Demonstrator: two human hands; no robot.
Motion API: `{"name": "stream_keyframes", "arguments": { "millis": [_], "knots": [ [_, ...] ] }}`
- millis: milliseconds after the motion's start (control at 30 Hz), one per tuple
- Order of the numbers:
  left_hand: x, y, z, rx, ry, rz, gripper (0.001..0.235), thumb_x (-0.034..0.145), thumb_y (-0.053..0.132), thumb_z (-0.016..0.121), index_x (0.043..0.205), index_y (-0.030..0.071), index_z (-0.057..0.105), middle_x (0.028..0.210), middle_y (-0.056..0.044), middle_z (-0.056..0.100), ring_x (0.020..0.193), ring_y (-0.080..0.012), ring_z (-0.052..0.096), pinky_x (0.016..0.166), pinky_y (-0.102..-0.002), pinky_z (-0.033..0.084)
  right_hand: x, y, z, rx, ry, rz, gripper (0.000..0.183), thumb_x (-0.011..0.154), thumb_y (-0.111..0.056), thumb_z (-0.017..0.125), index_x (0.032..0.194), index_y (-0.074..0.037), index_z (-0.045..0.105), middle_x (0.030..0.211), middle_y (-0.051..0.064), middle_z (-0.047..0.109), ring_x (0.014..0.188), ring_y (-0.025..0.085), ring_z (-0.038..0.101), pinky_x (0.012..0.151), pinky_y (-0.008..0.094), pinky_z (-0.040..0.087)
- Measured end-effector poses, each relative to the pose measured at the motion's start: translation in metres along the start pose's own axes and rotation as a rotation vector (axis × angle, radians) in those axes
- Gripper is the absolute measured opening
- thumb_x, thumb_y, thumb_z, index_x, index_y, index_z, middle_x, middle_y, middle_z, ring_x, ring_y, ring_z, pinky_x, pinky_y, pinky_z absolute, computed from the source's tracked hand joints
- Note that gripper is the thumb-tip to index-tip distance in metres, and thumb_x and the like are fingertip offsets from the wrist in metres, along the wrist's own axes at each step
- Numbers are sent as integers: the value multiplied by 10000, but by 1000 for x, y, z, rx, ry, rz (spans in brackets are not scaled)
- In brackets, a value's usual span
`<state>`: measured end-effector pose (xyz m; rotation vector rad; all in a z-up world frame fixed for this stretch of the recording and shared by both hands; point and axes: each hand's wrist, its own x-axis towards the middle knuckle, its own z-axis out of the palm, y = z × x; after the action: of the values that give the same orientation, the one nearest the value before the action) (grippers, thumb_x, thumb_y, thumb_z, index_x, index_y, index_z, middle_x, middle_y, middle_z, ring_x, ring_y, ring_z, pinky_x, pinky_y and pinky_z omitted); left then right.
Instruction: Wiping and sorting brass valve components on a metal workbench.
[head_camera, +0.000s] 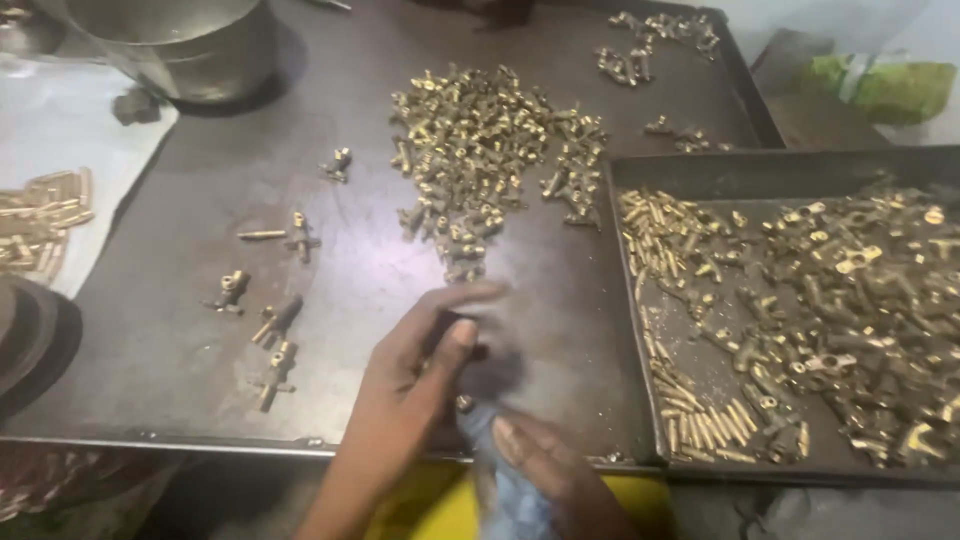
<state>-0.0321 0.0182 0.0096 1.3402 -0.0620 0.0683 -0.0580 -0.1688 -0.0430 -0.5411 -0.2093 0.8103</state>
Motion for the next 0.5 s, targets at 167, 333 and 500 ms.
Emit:
{"name": "stream_keyframes", "arguments": {
  "millis": [167,333,500],
  "knots": [
    [0,-12,-10,-206,-91,-166,470,1015,218,457,1467,96,415,1416,-143,569,1228,-277,670,1009,-378,573,10,0,17,-1268,475,-231,371,1003,-230,566,1322,-84,690,1007,78,782,767,118,745,685,262,578],
    [-34,-37,-37,-48,34,-2,438,1053,129,435,1486,62,440,1464,-226,567,1262,-380,657,941,-451,578,-12,-29,15,-1188,313,12,386,1009,-192,592,1342,-32,705,1021,121,799,821,159,722,737,314,586],
    [-34,-34,-26,643,3,320,517,893,-87,447,1381,57,535,1502,-207,513,1331,-378,595,1030,-420,516,0,-30,9,-1463,562,-168,409,972,-206,640,1367,-119,697,1098,60,794,773,148,762,713,326,618]
  ]
}}
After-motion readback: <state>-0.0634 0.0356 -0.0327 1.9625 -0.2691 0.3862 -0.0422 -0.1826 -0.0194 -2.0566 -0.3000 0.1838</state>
